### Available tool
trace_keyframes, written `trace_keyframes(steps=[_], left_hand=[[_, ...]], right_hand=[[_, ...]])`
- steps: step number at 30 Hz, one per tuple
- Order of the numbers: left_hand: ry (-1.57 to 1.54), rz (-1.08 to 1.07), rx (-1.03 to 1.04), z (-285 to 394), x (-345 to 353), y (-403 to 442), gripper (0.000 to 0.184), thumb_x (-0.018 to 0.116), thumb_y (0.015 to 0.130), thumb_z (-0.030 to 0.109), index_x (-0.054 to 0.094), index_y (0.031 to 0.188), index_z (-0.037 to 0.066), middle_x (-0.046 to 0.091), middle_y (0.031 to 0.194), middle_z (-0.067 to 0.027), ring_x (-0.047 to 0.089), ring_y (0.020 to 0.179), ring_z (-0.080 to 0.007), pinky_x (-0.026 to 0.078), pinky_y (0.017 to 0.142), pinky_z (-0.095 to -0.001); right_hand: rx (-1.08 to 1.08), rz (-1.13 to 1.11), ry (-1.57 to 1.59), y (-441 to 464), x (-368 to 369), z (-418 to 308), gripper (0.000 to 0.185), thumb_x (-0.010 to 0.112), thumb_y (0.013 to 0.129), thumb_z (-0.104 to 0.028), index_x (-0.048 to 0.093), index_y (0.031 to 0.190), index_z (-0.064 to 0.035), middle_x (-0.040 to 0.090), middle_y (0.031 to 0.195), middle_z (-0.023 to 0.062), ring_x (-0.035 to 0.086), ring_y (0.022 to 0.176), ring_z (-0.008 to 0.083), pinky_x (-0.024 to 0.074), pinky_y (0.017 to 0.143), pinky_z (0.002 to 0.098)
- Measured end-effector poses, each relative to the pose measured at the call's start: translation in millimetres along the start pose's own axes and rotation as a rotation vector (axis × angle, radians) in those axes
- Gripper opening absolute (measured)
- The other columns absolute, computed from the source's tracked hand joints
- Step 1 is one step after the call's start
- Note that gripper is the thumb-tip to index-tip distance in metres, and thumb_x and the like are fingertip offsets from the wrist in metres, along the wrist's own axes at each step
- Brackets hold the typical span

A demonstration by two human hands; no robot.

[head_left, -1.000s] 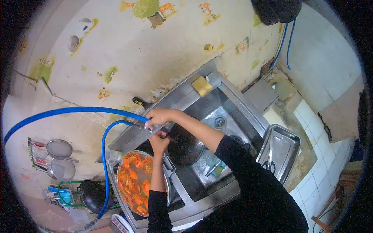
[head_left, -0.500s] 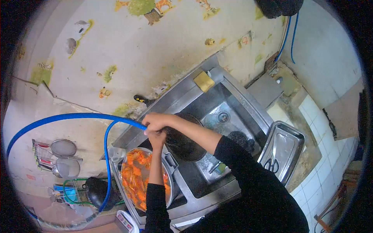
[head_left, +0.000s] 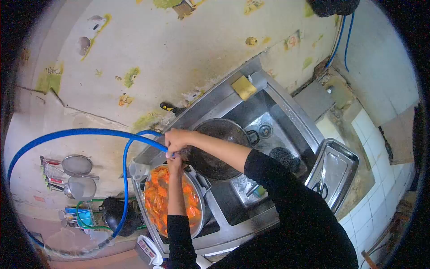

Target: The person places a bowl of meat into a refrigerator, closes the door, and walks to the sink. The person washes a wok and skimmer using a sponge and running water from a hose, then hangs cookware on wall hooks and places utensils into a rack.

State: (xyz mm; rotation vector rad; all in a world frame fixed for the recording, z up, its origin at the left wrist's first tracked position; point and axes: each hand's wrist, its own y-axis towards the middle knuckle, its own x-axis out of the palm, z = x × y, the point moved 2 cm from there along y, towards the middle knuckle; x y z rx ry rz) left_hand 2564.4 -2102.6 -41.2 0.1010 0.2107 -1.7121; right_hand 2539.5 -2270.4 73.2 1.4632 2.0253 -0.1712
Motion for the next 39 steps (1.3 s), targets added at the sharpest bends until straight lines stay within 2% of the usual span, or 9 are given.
trace_keyframes(steps=[4, 11, 12, 17, 19, 22, 25, 27, 39], left_hand=[[-0.100, -0.164, -0.406, 9.5, -17.9, -22.6, 0.025, 0.045, 0.069, 0.002, 0.054, 0.092, 0.000, 0.057, 0.074, -0.0066, 0.055, 0.058, -0.0127, 0.045, 0.040, -0.0244], [-0.251, -0.117, -0.420, 18.6, -24.6, -35.7, 0.036, 0.046, 0.063, 0.001, 0.052, 0.098, 0.004, 0.057, 0.080, -0.0049, 0.056, 0.061, -0.0136, 0.049, 0.043, -0.0213], [-0.253, -0.110, -0.420, 17.8, -28.3, -37.2, 0.036, 0.046, 0.063, 0.001, 0.052, 0.098, 0.004, 0.057, 0.080, -0.0049, 0.056, 0.061, -0.0136, 0.049, 0.043, -0.0213], [-0.406, 0.013, -0.333, 22.6, -28.9, -43.4, 0.039, 0.044, 0.062, -0.001, 0.051, 0.101, 0.002, 0.057, 0.083, -0.0055, 0.054, 0.059, -0.0140, 0.048, 0.045, -0.0238], [-0.383, -0.019, -0.298, 24.6, -24.0, -39.8, 0.037, 0.046, 0.065, -0.001, 0.051, 0.102, 0.001, 0.057, 0.081, -0.0057, 0.055, 0.059, -0.0141, 0.047, 0.047, -0.0240], [-0.437, -0.068, -0.214, 33.1, -10.2, -38.1, 0.030, 0.048, 0.072, 0.001, 0.052, 0.102, 0.001, 0.058, 0.077, -0.0060, 0.055, 0.060, -0.0141, 0.047, 0.049, -0.0240], [-0.457, -0.196, -0.103, 23.2, -11.2, -23.0, 0.017, 0.050, 0.081, 0.009, 0.053, 0.097, 0.002, 0.058, 0.074, -0.0062, 0.057, 0.062, -0.0135, 0.048, 0.051, -0.0238], [-0.414, -0.046, -0.082, 30.8, -8.4, -20.9, 0.014, 0.049, 0.083, 0.013, 0.054, 0.091, 0.004, 0.058, 0.074, -0.0055, 0.057, 0.061, -0.0132, 0.048, 0.050, -0.0240], [0.047, 0.020, 0.210, 122.3, 15.4, -5.3, 0.013, 0.059, 0.068, -0.002, 0.057, 0.078, 0.005, 0.054, 0.061, -0.0002, 0.047, 0.048, -0.0082, 0.036, 0.042, -0.0212]], right_hand=[[0.104, 0.051, 0.027, 5.9, 0.5, 4.9, 0.027, 0.067, 0.059, -0.032, 0.065, 0.069, -0.0074, 0.058, 0.058, 0.0133, 0.058, 0.054, 0.0245, 0.0432, 0.050, 0.0371], [0.135, 0.008, -0.090, 13.6, 10.5, 13.0, 0.030, 0.067, 0.058, -0.031, 0.065, 0.076, -0.0071, 0.061, 0.072, 0.0162, 0.060, 0.071, 0.0325, 0.0471, 0.067, 0.0401], [0.233, 0.164, -0.095, 11.3, 1.8, 17.3, 0.030, 0.067, 0.058, -0.031, 0.065, 0.077, -0.0072, 0.061, 0.074, 0.0164, 0.060, 0.072, 0.0323, 0.0473, 0.067, 0.0400], [0.291, 0.351, -0.136, 7.7, -1.6, 11.7, 0.029, 0.067, 0.059, -0.029, 0.066, 0.078, -0.0081, 0.062, 0.079, 0.0165, 0.060, 0.073, 0.0312, 0.0476, 0.068, 0.0396], [0.188, 0.164, -0.029, -0.9, 16.4, -3.1, 0.027, 0.068, 0.054, -0.025, 0.063, 0.069, -0.0029, 0.061, 0.064, 0.0154, 0.062, 0.061, 0.0259, 0.0500, 0.058, 0.0385], [0.202, 0.031, 0.217, -12.0, 36.3, -6.9, 0.018, 0.066, 0.065, -0.016, 0.062, 0.066, 0.0011, 0.060, 0.054, 0.0108, 0.057, 0.042, 0.0171, 0.0478, 0.044, 0.0288], [0.242, -0.027, 0.300, -24.5, 41.5, -8.8, 0.017, 0.066, 0.067, -0.016, 0.062, 0.066, 0.0000, 0.059, 0.053, 0.0085, 0.057, 0.043, 0.0159, 0.0468, 0.042, 0.0286], [0.273, -0.095, 0.308, -33.5, 38.4, -10.6, 0.021, 0.066, 0.066, -0.022, 0.063, 0.068, -0.0004, 0.059, 0.054, 0.0089, 0.059, 0.049, 0.0163, 0.0469, 0.050, 0.0287], [0.465, -0.377, 0.253, -73.4, -8.4, -23.9, 0.022, 0.065, 0.070, -0.022, 0.062, 0.073, -0.0007, 0.062, 0.062, 0.0081, 0.061, 0.052, 0.0160, 0.0482, 0.048, 0.0276]])
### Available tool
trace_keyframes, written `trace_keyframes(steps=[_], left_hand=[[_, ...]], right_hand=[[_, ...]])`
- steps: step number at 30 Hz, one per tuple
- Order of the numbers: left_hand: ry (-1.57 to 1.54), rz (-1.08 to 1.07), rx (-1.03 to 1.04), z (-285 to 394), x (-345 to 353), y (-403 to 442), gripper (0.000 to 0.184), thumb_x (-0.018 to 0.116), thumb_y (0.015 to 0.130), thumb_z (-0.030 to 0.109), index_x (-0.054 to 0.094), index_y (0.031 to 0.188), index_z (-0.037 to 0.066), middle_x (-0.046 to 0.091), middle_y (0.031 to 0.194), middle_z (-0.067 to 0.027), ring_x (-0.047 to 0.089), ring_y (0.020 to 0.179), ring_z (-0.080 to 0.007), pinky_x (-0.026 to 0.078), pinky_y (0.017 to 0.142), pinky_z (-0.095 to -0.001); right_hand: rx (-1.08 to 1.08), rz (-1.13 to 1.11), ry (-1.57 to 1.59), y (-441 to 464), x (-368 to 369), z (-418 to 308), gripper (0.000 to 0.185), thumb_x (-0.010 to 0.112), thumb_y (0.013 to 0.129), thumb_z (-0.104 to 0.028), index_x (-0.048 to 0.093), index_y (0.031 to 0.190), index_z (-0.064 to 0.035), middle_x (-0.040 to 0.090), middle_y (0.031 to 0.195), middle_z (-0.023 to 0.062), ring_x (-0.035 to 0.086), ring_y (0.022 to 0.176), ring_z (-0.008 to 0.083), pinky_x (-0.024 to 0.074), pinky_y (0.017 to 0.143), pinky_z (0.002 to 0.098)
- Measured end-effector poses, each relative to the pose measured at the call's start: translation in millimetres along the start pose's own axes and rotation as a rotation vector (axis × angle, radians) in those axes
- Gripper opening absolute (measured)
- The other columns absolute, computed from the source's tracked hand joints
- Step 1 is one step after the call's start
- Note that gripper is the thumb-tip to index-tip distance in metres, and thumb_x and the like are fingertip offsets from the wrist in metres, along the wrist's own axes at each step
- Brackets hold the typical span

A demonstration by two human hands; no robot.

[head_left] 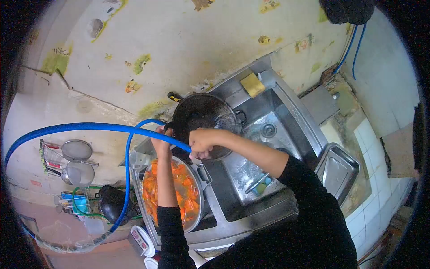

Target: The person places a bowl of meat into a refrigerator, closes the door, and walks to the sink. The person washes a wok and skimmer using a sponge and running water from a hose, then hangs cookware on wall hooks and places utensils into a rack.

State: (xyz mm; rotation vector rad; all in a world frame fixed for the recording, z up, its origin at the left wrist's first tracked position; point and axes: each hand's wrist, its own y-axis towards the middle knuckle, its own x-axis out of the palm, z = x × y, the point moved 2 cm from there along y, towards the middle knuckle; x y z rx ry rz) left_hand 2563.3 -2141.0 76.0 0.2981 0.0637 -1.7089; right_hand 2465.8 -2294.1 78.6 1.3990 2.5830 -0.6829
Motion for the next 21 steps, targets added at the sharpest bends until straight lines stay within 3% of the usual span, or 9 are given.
trace_keyframes(steps=[4, 6, 10, 12, 13, 15, 18, 19, 21], left_hand=[[0.296, 0.069, -0.043, 12.4, -1.7, 5.8, 0.015, 0.061, 0.065, -0.001, 0.057, 0.078, 0.002, 0.054, 0.059, -0.0001, 0.049, 0.049, -0.0079, 0.038, 0.043, -0.0214], [0.303, 0.073, -0.045, 17.7, -1.3, 4.3, 0.013, 0.062, 0.063, 0.001, 0.058, 0.076, 0.002, 0.056, 0.061, -0.0013, 0.050, 0.050, -0.0079, 0.039, 0.042, -0.0218], [0.284, -0.012, 0.000, 3.4, -7.1, 4.6, 0.009, 0.061, 0.065, 0.003, 0.059, 0.073, 0.001, 0.057, 0.063, -0.0029, 0.050, 0.050, -0.0082, 0.038, 0.041, -0.0215], [0.264, -0.082, 0.004, 1.2, -1.2, -4.8, 0.008, 0.060, 0.066, 0.004, 0.059, 0.073, 0.001, 0.057, 0.063, -0.0031, 0.051, 0.050, -0.0083, 0.038, 0.041, -0.0213], [0.253, -0.115, -0.071, -3.0, 3.1, -9.9, 0.008, 0.060, 0.066, 0.004, 0.059, 0.074, 0.001, 0.057, 0.063, -0.0032, 0.051, 0.050, -0.0084, 0.038, 0.041, -0.0211], [0.259, -0.160, -0.228, -12.3, 11.6, -19.3, 0.006, 0.060, 0.066, 0.004, 0.060, 0.073, 0.002, 0.057, 0.061, -0.0029, 0.050, 0.048, -0.0089, 0.037, 0.039, -0.0209], [0.296, -0.175, -0.239, -25.6, 20.1, -32.8, 0.003, 0.059, 0.064, 0.004, 0.057, 0.063, 0.003, 0.056, 0.057, -0.0034, 0.049, 0.045, -0.0087, 0.037, 0.038, -0.0216], [0.290, -0.172, -0.242, -33.6, 19.2, -31.9, 0.003, 0.059, 0.064, 0.004, 0.057, 0.063, 0.003, 0.056, 0.057, -0.0034, 0.049, 0.045, -0.0087, 0.037, 0.038, -0.0216], [0.328, -0.208, -0.270, -47.9, 17.3, -32.3, 0.007, 0.061, 0.063, 0.005, 0.055, 0.059, 0.004, 0.055, 0.054, -0.0020, 0.047, 0.044, -0.0080, 0.034, 0.039, -0.0218]], right_hand=[[0.054, -0.056, -0.001, -12.6, -12.5, 0.1, 0.022, 0.065, 0.070, -0.023, 0.063, 0.075, -0.0016, 0.063, 0.064, 0.0076, 0.061, 0.054, 0.0155, 0.0489, 0.049, 0.0281], [0.042, -0.068, -0.016, -12.3, -18.7, 0.7, 0.022, 0.065, 0.070, -0.022, 0.063, 0.074, -0.0007, 0.063, 0.065, 0.0083, 0.062, 0.055, 0.0159, 0.0490, 0.050, 0.0273], [-0.078, 0.099, -0.145, 4.5, -31.9, -2.4, 0.023, 0.066, 0.068, -0.021, 0.062, 0.071, 0.0014, 0.062, 0.062, 0.0096, 0.061, 0.054, 0.0168, 0.0489, 0.053, 0.0283], [-0.151, 0.323, 0.051, 16.7, -35.7, -7.2, 0.022, 0.065, 0.068, -0.022, 0.063, 0.070, 0.0003, 0.061, 0.059, 0.0098, 0.060, 0.052, 0.0179, 0.0480, 0.054, 0.0308], [-0.154, 0.323, 0.051, 22.0, -39.1, -8.4, 0.022, 0.065, 0.068, -0.022, 0.063, 0.070, 0.0003, 0.061, 0.059, 0.0098, 0.060, 0.052, 0.0179, 0.0480, 0.054, 0.0308], [-0.209, 0.575, -0.040, 29.4, -51.6, -10.0, 0.021, 0.065, 0.067, -0.023, 0.064, 0.072, -0.0019, 0.060, 0.057, 0.0111, 0.060, 0.052, 0.0193, 0.0472, 0.055, 0.0335], [-0.183, 0.701, -0.209, 47.6, -55.3, 2.4, 0.023, 0.065, 0.066, -0.025, 0.064, 0.075, -0.0039, 0.060, 0.059, 0.0132, 0.061, 0.058, 0.0237, 0.0470, 0.057, 0.0362], [-0.096, 0.466, -0.109, 41.4, -56.3, 0.6, 0.024, 0.063, 0.065, -0.027, 0.064, 0.076, -0.0063, 0.060, 0.064, 0.0154, 0.061, 0.065, 0.0276, 0.0466, 0.062, 0.0387], [-0.120, 0.504, -0.164, 28.1, -61.9, -1.1, 0.027, 0.062, 0.062, -0.026, 0.063, 0.076, -0.0029, 0.060, 0.070, 0.0189, 0.061, 0.069, 0.0304, 0.0472, 0.064, 0.0402]])
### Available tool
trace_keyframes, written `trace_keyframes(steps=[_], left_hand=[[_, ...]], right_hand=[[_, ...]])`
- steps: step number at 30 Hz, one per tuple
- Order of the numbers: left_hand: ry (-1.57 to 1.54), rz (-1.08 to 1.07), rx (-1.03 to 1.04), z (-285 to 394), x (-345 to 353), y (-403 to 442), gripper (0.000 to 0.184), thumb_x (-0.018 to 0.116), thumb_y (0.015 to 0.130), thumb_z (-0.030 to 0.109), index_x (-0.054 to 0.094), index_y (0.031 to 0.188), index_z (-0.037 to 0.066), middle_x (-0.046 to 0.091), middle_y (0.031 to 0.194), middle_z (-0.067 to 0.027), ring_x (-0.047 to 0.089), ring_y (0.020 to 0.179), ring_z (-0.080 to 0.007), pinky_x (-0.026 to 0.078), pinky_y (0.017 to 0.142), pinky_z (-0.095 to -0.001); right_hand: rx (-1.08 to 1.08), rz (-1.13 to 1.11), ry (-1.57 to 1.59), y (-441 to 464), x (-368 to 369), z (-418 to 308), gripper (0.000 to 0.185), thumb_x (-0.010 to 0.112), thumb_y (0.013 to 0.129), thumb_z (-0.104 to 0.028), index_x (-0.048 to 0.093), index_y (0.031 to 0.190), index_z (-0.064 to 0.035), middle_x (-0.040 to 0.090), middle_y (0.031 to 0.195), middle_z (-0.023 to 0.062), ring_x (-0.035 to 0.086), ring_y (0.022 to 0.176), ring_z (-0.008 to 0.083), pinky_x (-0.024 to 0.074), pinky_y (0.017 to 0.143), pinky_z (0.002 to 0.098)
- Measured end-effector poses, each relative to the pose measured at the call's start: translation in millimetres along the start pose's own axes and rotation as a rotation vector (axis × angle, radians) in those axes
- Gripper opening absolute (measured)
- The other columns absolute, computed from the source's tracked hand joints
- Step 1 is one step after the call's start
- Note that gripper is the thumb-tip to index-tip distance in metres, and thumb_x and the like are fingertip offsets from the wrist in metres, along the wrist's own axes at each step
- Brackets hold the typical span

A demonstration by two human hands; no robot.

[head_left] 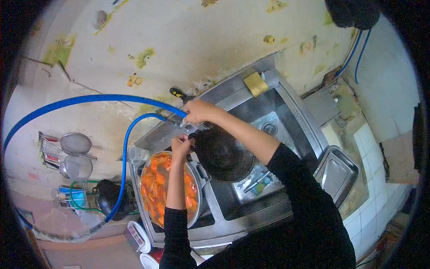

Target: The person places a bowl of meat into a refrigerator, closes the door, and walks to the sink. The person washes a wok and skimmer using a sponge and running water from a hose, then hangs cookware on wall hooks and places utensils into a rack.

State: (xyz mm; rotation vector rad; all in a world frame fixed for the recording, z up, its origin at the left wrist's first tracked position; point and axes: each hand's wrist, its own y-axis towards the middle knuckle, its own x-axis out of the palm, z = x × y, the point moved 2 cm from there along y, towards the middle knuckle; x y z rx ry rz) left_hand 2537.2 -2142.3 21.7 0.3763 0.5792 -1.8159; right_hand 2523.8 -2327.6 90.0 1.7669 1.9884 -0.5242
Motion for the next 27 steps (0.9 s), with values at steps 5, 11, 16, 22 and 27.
trace_keyframes(steps=[5, 11, 16, 22, 27], left_hand=[[0.096, -0.055, 0.003, 16.8, 0.5, -16.7, 0.016, 0.062, 0.061, 0.006, 0.052, 0.050, 0.004, 0.054, 0.051, -0.0007, 0.045, 0.042, -0.0071, 0.030, 0.039, -0.0215], [0.138, -0.239, 0.015, -9.9, 26.7, -4.4, 0.011, 0.055, 0.070, 0.002, 0.062, 0.077, -0.002, 0.060, 0.067, -0.0058, 0.053, 0.056, -0.0119, 0.043, 0.052, -0.0267], [-0.114, -0.160, 0.082, -14.6, 61.8, -3.5, 0.030, 0.057, 0.072, 0.019, 0.059, 0.094, -0.002, 0.060, 0.081, -0.0105, 0.057, 0.074, -0.0178, 0.044, 0.065, -0.0317], [-0.005, -0.184, 0.036, -9.6, 77.5, 9.6, 0.034, 0.056, 0.073, 0.022, 0.055, 0.098, -0.001, 0.060, 0.082, -0.0119, 0.058, 0.072, -0.0188, 0.045, 0.066, -0.0313], [0.005, -0.198, 0.010, -3.2, 77.3, 14.7, 0.037, 0.056, 0.074, 0.024, 0.052, 0.101, -0.001, 0.060, 0.084, -0.0131, 0.058, 0.071, -0.0197, 0.045, 0.066, -0.0310]], right_hand=[[-0.024, 0.128, -0.084, -3.3, -8.7, 8.5, 0.028, 0.054, 0.058, -0.017, 0.063, 0.078, -0.0002, 0.060, 0.078, 0.0229, 0.060, 0.074, 0.0354, 0.0476, 0.067, 0.0419], [0.008, 0.024, 0.216, 2.2, 25.0, 1.9, 0.019, 0.054, 0.062, -0.017, 0.060, 0.059, 0.0005, 0.058, 0.052, 0.0128, 0.062, 0.053, 0.0239, 0.0510, 0.059, 0.0349], [-0.110, 0.281, 0.139, 12.8, 71.6, 18.3, 0.023, 0.062, 0.066, -0.024, 0.058, 0.059, -0.0027, 0.058, 0.058, 0.0148, 0.055, 0.050, 0.0223, 0.0434, 0.052, 0.0355], [-0.104, 0.131, 0.650, 5.4, 89.2, 10.3, 0.025, 0.063, 0.076, -0.027, 0.055, 0.076, -0.0033, 0.056, 0.059, 0.0044, 0.053, 0.046, 0.0104, 0.0412, 0.041, 0.0237], [-0.088, 0.277, 0.250, 17.1, 88.1, 14.2, 0.041, 0.057, 0.080, -0.034, 0.047, 0.053, -0.0045, 0.045, 0.046, -0.0001, 0.040, 0.042, 0.0096, 0.0311, 0.040, 0.0273]])
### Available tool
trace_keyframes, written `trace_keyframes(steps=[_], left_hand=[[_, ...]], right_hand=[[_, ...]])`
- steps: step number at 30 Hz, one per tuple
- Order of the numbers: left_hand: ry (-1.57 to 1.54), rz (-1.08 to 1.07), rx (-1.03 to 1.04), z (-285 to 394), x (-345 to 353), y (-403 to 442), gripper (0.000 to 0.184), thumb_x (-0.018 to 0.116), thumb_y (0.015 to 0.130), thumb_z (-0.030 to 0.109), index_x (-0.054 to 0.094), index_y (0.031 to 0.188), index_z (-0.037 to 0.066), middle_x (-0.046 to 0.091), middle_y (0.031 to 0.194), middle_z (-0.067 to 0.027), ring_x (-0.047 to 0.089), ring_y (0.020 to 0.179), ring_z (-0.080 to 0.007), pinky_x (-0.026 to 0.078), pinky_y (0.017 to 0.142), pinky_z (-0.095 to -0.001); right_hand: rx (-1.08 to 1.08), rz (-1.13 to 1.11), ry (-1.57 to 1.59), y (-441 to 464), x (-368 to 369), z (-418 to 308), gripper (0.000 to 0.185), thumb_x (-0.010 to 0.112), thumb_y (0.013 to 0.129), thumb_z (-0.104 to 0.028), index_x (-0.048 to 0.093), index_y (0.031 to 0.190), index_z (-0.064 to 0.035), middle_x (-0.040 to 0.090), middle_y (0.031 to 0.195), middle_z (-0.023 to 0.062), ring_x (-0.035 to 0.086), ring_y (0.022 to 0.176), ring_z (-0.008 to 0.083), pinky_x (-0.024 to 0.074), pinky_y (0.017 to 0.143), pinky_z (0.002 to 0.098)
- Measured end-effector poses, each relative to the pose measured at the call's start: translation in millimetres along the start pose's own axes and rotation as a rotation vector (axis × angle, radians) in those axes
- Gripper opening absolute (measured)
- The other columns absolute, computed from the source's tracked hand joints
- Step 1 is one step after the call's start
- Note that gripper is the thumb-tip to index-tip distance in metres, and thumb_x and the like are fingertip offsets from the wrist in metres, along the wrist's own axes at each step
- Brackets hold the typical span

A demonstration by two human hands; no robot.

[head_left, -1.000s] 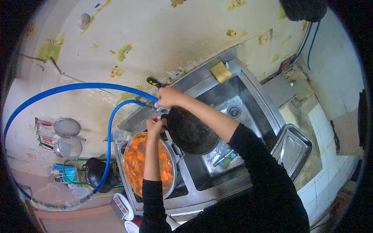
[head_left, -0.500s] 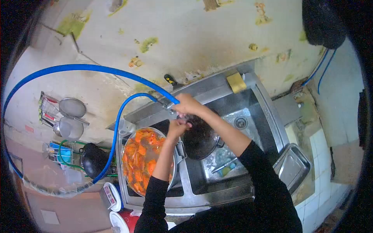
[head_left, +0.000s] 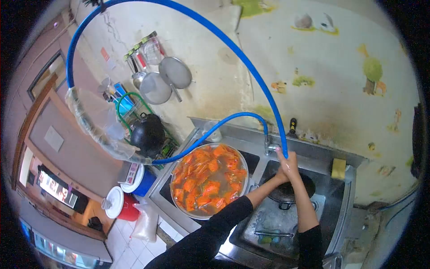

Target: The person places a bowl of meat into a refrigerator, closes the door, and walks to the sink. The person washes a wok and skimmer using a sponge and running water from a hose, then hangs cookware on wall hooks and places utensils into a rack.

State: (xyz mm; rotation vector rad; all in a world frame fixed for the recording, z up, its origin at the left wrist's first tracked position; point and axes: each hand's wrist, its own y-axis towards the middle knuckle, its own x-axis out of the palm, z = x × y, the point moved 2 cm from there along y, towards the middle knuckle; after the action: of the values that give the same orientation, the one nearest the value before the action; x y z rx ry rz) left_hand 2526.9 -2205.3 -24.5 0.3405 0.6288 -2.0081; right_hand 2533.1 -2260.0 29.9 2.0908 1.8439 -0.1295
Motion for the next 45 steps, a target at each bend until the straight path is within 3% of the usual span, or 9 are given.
trace_keyframes(steps=[19, 22, 27, 31, 34, 36, 39, 42, 45], left_hand=[[0.467, -0.389, -0.457, 37.2, 10.9, 8.2, 0.050, 0.053, 0.077, 0.033, 0.042, 0.113, 0.000, 0.060, 0.090, -0.0175, 0.061, 0.066, -0.0229, 0.048, 0.070, -0.0298], [0.474, -0.438, -0.517, 35.8, 17.0, 0.1, 0.052, 0.053, 0.078, 0.035, 0.040, 0.115, 0.000, 0.059, 0.091, -0.0182, 0.062, 0.065, -0.0234, 0.048, 0.070, -0.0296], [0.266, -0.259, -0.450, 5.9, 33.8, 1.4, 0.053, 0.055, 0.076, 0.039, 0.046, 0.110, 0.000, 0.061, 0.086, -0.0184, 0.061, 0.058, -0.0259, 0.049, 0.064, -0.0317], [-0.070, 0.270, 0.019, -17.6, 40.1, -23.4, 0.046, 0.061, 0.070, 0.040, 0.058, 0.091, -0.001, 0.062, 0.073, -0.0166, 0.060, 0.051, -0.0247, 0.050, 0.051, -0.0320], [-0.006, 0.336, 0.066, -8.8, 36.0, -40.3, 0.030, 0.064, 0.066, 0.027, 0.059, 0.076, 0.000, 0.060, 0.064, -0.0132, 0.060, 0.053, -0.0195, 0.049, 0.046, -0.0294], [-0.432, 0.238, -0.008, -24.0, 43.2, -34.5, 0.017, 0.060, 0.065, 0.009, 0.056, 0.079, 0.001, 0.057, 0.065, -0.0093, 0.059, 0.059, -0.0189, 0.051, 0.050, -0.0301], [-0.584, 0.041, 0.004, -20.6, 34.3, -40.2, 0.044, 0.054, 0.065, -0.005, 0.042, 0.105, 0.007, 0.051, 0.082, -0.0071, 0.058, 0.070, -0.0208, 0.056, 0.056, -0.0361], [-0.505, 0.225, 0.375, -29.4, 23.0, -41.1, 0.055, 0.054, 0.068, -0.003, 0.029, 0.116, 0.011, 0.052, 0.088, -0.0073, 0.057, 0.076, -0.0171, 0.050, 0.063, -0.0294], [-0.636, -0.020, -0.045, -24.6, 4.9, -58.5, 0.043, 0.056, 0.076, 0.015, 0.037, 0.115, 0.010, 0.056, 0.083, -0.0023, 0.053, 0.078, -0.0119, 0.046, 0.063, -0.0272]], right_hand=[[0.095, -0.163, 0.239, -6.4, -42.3, -19.8, 0.040, 0.052, 0.081, -0.037, 0.056, 0.064, -0.0010, 0.053, 0.046, 0.0076, 0.053, 0.042, 0.0153, 0.0418, 0.043, 0.0301], [0.020, -0.047, -0.203, -8.8, -54.2, -21.4, 0.036, 0.053, 0.082, -0.032, 0.056, 0.066, -0.0002, 0.053, 0.047, 0.0060, 0.050, 0.042, 0.0134, 0.0408, 0.043, 0.0296], [0.104, -0.152, 0.291, -24.3, -52.3, -27.1, 0.036, 0.056, 0.081, -0.031, 0.047, 0.059, -0.0043, 0.045, 0.045, 0.0003, 0.044, 0.041, 0.0090, 0.0336, 0.037, 0.0244], [0.192, -0.322, 0.230, -33.7, -50.6, -26.3, 0.042, 0.054, 0.081, -0.036, 0.048, 0.054, -0.0050, 0.045, 0.043, 0.0018, 0.043, 0.037, 0.0091, 0.0337, 0.035, 0.0255], [0.112, -0.286, 0.034, -37.1, -56.2, -32.9, 0.038, 0.054, 0.082, -0.036, 0.048, 0.059, -0.0062, 0.040, 0.040, -0.0015, 0.041, 0.038, 0.0071, 0.0313, 0.036, 0.0237], [0.197, -0.313, 0.104, -40.7, -59.2, -39.3, 0.037, 0.055, 0.082, -0.036, 0.049, 0.061, -0.0067, 0.042, 0.043, -0.0018, 0.040, 0.040, 0.0064, 0.0317, 0.038, 0.0229], [0.215, -0.581, 0.176, -39.9, -66.9, -36.8, 0.034, 0.056, 0.081, -0.036, 0.052, 0.066, -0.0064, 0.050, 0.053, -0.0006, 0.047, 0.046, 0.0061, 0.0374, 0.043, 0.0220], [0.136, -0.663, 0.148, -33.2, -66.1, -26.6, 0.036, 0.053, 0.083, -0.037, 0.055, 0.067, -0.0048, 0.055, 0.056, 0.0022, 0.051, 0.049, 0.0084, 0.0410, 0.046, 0.0237], [-0.110, -0.492, 0.207, -19.6, -58.9, -14.7, 0.036, 0.051, 0.083, -0.037, 0.058, 0.071, -0.0034, 0.060, 0.065, 0.0031, 0.054, 0.058, 0.0101, 0.0439, 0.056, 0.0251]])
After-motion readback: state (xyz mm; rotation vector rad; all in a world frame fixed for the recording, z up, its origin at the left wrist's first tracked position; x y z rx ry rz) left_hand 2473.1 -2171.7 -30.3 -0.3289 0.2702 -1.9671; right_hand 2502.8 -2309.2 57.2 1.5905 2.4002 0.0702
